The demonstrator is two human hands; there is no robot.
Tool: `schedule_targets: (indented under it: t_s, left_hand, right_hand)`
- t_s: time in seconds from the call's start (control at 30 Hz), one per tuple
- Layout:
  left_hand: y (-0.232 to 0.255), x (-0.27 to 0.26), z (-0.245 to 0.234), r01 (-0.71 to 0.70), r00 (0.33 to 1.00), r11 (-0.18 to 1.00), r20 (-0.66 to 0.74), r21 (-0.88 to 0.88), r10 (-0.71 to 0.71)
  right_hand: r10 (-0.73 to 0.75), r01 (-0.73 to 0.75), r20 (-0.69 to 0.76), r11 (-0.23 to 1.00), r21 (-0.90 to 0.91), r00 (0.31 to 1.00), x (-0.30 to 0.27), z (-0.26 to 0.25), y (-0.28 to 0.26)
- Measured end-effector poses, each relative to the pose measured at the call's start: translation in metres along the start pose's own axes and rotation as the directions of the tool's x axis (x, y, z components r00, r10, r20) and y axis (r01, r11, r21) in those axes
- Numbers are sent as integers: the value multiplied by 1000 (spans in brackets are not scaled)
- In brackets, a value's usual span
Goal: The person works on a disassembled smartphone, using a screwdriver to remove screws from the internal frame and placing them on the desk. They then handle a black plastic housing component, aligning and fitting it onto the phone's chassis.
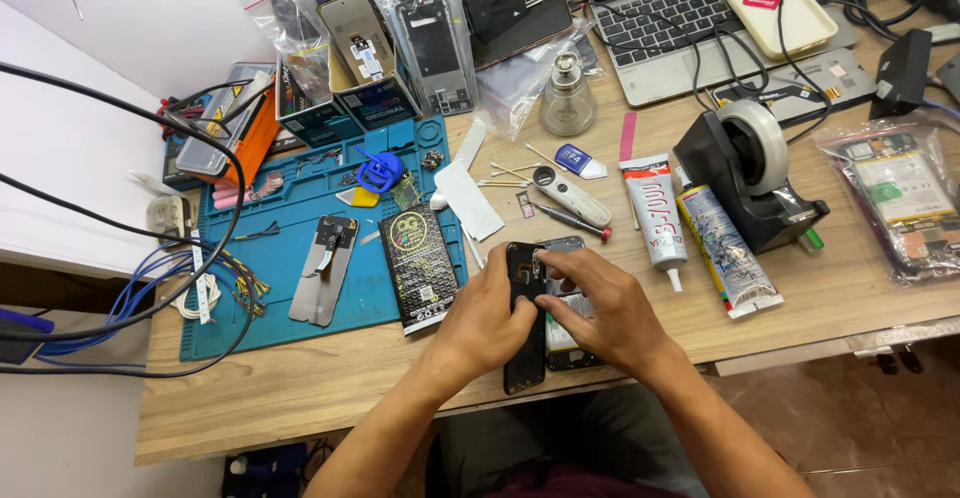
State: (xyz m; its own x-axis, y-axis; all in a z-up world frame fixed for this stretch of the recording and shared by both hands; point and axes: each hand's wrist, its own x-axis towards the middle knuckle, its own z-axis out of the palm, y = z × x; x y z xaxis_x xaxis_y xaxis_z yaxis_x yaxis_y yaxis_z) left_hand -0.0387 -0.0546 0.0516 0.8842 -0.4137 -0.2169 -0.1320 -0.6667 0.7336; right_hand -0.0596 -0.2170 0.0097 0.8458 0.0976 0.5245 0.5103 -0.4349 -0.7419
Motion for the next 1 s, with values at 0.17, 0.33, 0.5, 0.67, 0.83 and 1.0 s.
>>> schedule_targets:
  t_s: [0.17, 0.33, 0.5, 0.67, 0.83, 1.0]
  left_hand:
    - [21, 4, -4, -8, 999, 1000, -38, 3, 8]
    - [7, 14, 15, -27, 996, 995, -91, -94, 18]
    - [-6, 23, 24, -6, 985, 997, -175, -72, -7]
    - [-3, 26, 23, 35, 986, 998, -162, -45, -42]
    - [10, 25, 16, 41, 985, 999, -169, -27, -45]
    - [36, 34, -2, 31, 996, 962, -90, 270, -7]
  right_hand:
    - [-40, 37, -12, 986, -161, 999, -10, -2, 12]
    - [-164, 164, 26, 947, -276, 986, -37, -10, 7]
    - [-259, 276, 104, 937, -213, 960, -59, -11, -21]
    - [-253, 245, 7, 931, -271, 967, -72, 10, -21]
    - [-258, 237, -52, 938, -254, 965, -70, 12, -26]
    - [-291, 214, -149, 895, -392, 945, -68, 2, -31]
